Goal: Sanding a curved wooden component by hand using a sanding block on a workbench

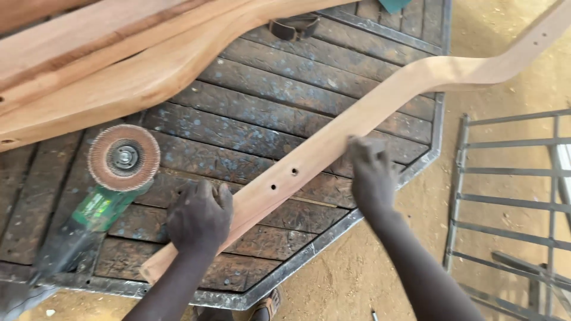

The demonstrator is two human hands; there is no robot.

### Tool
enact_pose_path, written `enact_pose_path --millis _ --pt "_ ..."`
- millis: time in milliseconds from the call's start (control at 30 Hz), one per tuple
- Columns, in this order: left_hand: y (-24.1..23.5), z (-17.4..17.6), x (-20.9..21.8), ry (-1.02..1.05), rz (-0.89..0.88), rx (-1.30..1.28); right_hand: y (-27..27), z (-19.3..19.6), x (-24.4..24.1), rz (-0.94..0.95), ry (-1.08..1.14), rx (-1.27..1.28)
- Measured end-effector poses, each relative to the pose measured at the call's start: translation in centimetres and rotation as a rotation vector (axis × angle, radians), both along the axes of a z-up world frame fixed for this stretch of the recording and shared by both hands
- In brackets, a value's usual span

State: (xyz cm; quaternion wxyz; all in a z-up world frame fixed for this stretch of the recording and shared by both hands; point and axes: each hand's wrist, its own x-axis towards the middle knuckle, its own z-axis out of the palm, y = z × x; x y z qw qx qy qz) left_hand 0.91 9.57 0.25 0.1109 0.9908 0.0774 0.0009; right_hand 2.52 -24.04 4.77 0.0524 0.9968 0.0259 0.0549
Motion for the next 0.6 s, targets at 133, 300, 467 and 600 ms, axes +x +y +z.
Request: enact_pose_path --millis 133,300,467,600 --pt "0.0 -0.2 -0.4 -0.059 -0.048 -0.007 -0.8 -1.8 0.6 -0.208 -0.02 -0.085" --pt "0.1 0.2 0.4 -0.058 -0.021 0.015 -1.6 -0.8 0.0 -0.031 -0.079 0.032" --pt "0.0 -0.3 -0.2 -0.076 -0.055 -0.016 -2.5 -1.5 -0.5 -0.119 -0.122 0.0" --pt "0.0 -0.8 0.1 -0.107 -0.056 -0.045 4.8 -2.2 -3.9 -0.079 -0.161 -0.057"
